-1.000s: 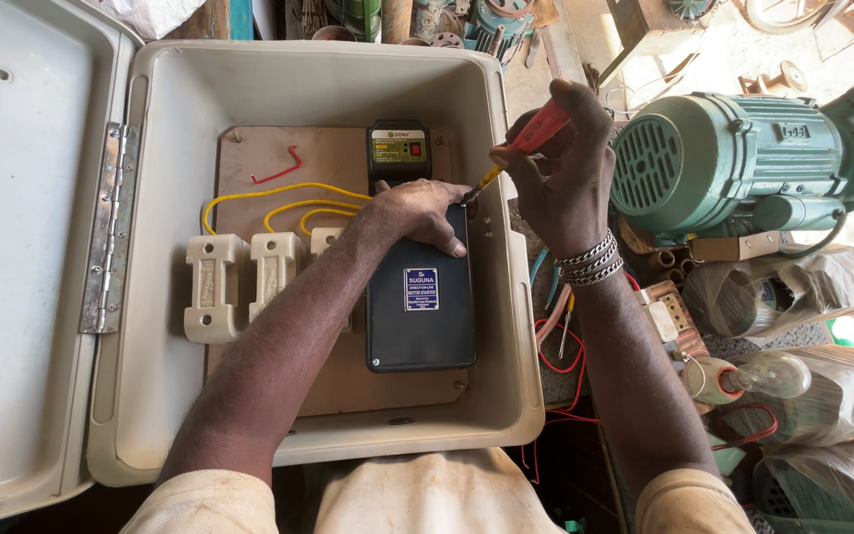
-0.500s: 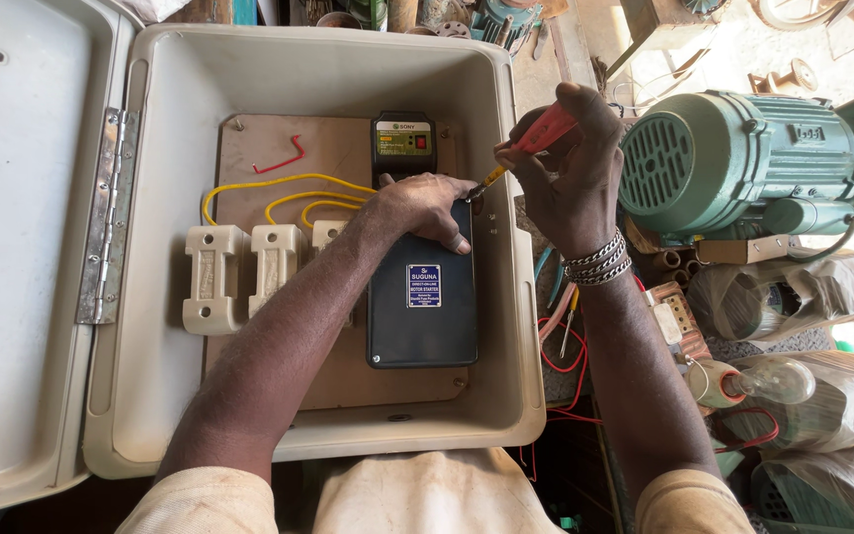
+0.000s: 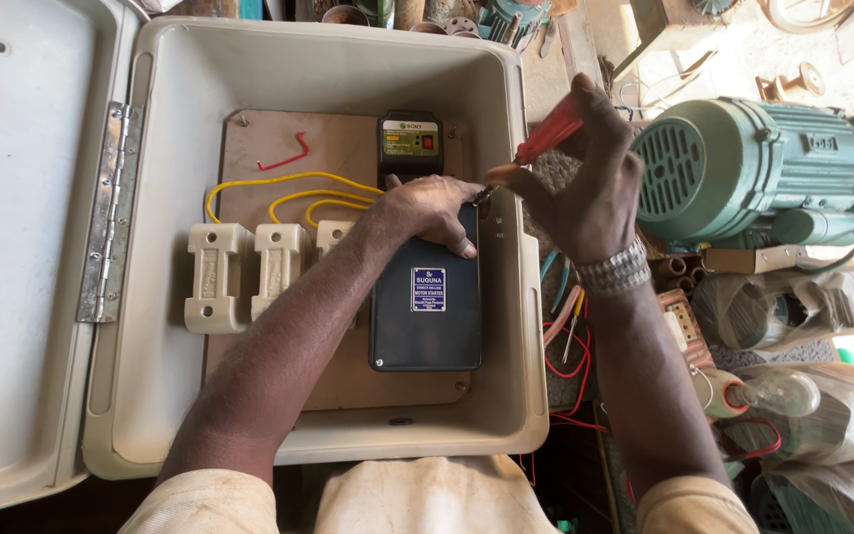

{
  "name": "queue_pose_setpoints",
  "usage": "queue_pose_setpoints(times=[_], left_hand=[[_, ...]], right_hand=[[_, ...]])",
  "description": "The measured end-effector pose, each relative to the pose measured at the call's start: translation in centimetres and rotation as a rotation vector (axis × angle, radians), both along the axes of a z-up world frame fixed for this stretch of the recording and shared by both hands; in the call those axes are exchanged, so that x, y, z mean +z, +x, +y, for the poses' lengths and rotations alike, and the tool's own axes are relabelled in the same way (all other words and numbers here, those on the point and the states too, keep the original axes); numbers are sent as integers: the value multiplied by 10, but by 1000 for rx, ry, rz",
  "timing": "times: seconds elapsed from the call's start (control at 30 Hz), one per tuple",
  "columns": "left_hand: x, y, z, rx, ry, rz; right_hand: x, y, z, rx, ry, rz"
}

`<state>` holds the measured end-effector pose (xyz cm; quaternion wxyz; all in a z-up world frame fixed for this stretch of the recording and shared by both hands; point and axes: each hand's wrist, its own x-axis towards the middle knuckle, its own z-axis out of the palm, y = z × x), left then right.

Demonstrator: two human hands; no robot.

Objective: The person connects colored wires to terminals inside a motor starter and a solar charge controller mounted in a plastic enclosure. They use a screwdriver to tighten connections, then place the cover over the starter and close the enclosure lid.

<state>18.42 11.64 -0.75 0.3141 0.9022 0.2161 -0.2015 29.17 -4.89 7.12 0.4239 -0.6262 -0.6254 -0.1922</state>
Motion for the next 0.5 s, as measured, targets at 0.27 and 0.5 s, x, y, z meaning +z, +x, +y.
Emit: queue_pose_setpoints(times=[0.27,0.5], left_hand=[[-8,3,0,23,-12,34],[-5,2,1,2,-19,-21]], right_hand=[[9,-1,-7,-61,17,-111],[14,-4,-2,238,22,111]])
